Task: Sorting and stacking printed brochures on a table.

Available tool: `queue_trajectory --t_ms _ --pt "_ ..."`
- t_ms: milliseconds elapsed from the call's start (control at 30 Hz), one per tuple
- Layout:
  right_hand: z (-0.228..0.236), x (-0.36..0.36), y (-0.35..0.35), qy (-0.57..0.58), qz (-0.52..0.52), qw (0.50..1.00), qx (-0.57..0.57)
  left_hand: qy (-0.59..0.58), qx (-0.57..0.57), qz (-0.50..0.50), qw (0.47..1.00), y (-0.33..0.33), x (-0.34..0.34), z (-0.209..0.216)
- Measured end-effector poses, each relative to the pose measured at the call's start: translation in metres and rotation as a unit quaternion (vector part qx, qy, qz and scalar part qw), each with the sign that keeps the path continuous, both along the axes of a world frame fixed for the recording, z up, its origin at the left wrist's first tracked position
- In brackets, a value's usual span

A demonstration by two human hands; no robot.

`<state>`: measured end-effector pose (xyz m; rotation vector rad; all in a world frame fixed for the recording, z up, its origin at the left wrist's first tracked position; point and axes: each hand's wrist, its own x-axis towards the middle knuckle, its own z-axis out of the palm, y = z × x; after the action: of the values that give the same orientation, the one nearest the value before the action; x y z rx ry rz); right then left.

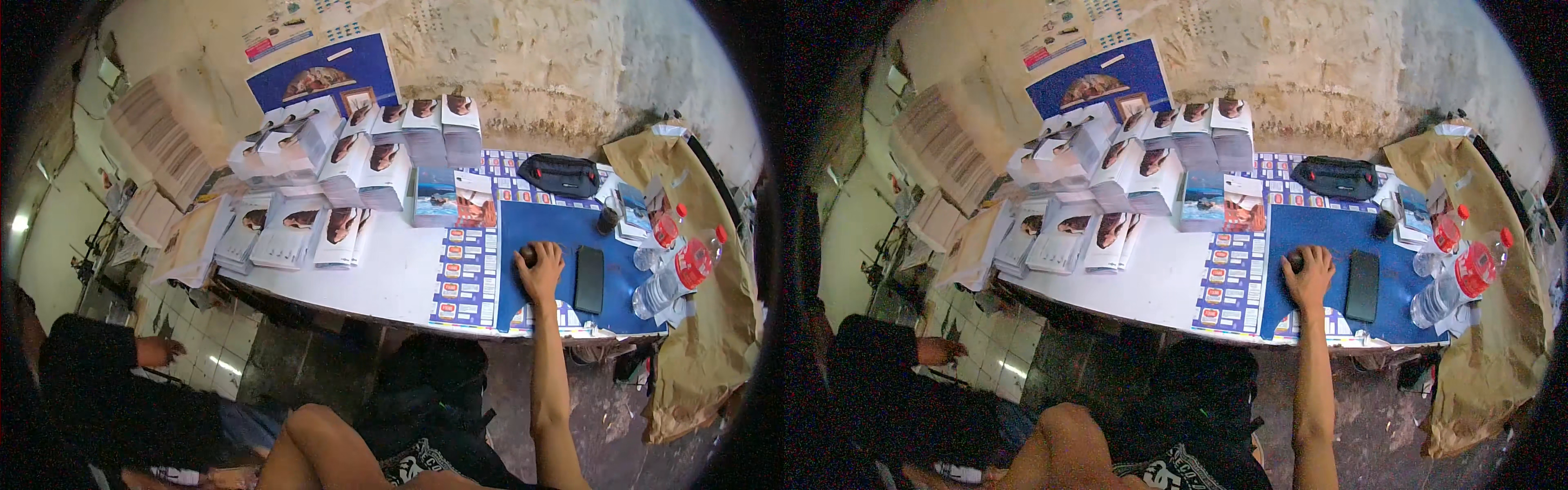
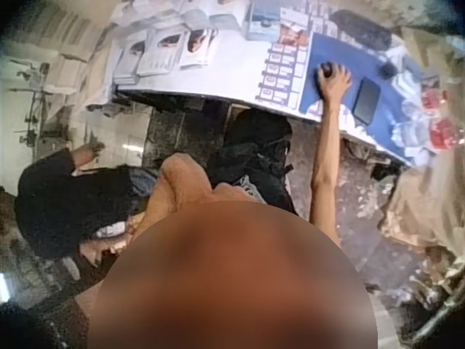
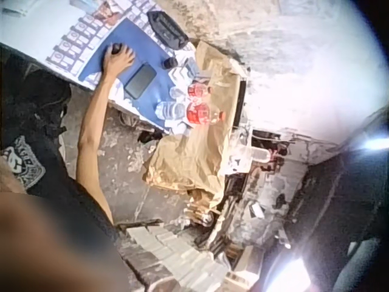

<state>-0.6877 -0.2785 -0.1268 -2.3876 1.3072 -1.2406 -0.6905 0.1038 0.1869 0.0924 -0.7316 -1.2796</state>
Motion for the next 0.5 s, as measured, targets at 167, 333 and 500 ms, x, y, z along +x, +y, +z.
queue_trajectory --t_ms 167,333,500 --pt "-0.002 0.000 -0.001 -0.013 0.006 1.000 -0.007 -0.021 -0.005 0.011 1.000 -0.006 0.005 -0.004" --pt "0.002 -0.001 -0.001 -0.002 0.010 1.000 0.015 -0.037 0.026 0.031 0.998 -0.017 0.014 -0.004" --pt "0.000 -0.001 0.004 0.018 -0.018 0.999 -0.026 -0.080 0.047 0.038 0.995 -0.046 0.037 -0.016"
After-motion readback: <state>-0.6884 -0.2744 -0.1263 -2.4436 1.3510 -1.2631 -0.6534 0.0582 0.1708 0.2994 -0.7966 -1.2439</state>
